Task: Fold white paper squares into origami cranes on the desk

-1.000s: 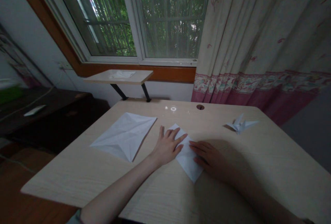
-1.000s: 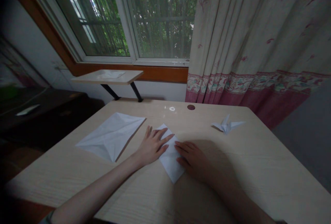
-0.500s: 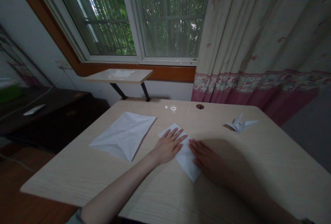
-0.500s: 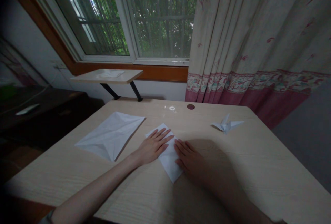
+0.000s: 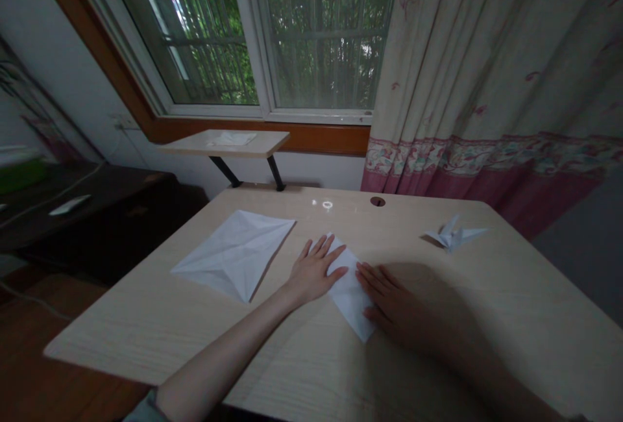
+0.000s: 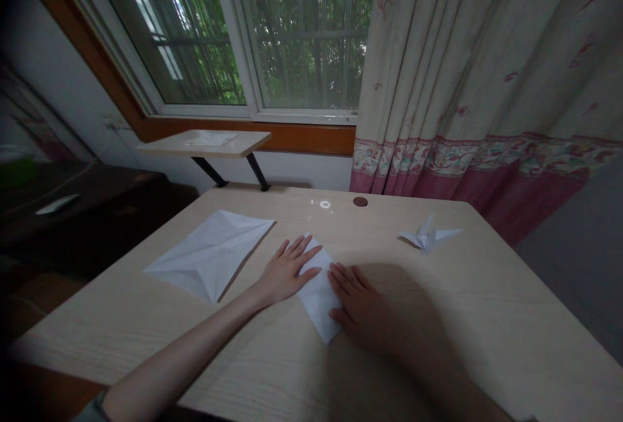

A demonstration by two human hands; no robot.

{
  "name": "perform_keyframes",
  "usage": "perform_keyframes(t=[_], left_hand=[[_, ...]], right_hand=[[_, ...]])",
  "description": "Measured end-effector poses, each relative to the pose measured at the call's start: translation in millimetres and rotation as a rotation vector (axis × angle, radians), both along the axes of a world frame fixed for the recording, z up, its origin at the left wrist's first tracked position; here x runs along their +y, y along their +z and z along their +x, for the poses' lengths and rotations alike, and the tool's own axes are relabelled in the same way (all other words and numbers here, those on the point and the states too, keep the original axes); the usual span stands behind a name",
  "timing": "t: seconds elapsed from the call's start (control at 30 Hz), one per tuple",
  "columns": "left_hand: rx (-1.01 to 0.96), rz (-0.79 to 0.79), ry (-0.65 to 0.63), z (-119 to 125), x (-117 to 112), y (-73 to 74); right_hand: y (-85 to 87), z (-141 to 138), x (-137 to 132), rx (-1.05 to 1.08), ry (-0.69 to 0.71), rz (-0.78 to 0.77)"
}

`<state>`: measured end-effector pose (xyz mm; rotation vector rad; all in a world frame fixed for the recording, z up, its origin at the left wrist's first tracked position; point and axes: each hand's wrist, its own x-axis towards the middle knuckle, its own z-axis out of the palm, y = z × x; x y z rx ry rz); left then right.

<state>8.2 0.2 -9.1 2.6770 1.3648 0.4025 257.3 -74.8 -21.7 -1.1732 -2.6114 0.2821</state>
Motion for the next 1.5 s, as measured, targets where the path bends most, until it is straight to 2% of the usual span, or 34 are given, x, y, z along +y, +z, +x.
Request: perform_keyframes(t=[0.3,0.47,0.57,0.77,0.97,1.13,1.33,1.5], left_hand=[[0.019,0.050,0.110,0.3,1.6,-12.7],[0.017,0.050,0.103,-0.9,3.0,-16.8],[0.009,0.062,0.079,-1.6,3.6,-17.0],[-0.028,-0.003,0.095,-1.9,6.0,-14.4],[-0.233,-0.022,0.167,-2.1,9.5,-10.7],[-0.367,0.038,0.203,-3.5,7.4,-2.7],[-0.438,0.123,0.229,-5.3,5.5,3.7],[-0.516,0.198,0.238,-5.3,4.2,8.0]], right_hand=[[-0.2,1.1,0.0,-0.038,0.040,-0.002],[-1.6,1.0,0.3,-0.028,0.057,0.025],[4.6,0.3,0.5,0.005,0.096,0.026],[19.5,-3.5,-1.9,0.031,0.241,-0.068],[19.5,-1.8,-3.7,0.087,0.232,-0.052],[17.0,1.2,-2.5,0.113,0.244,-0.033],[6.1,6.5,-1.8,0.140,0.154,0.050],[9.4,9.6,-4.0,0.164,0.090,0.161]])
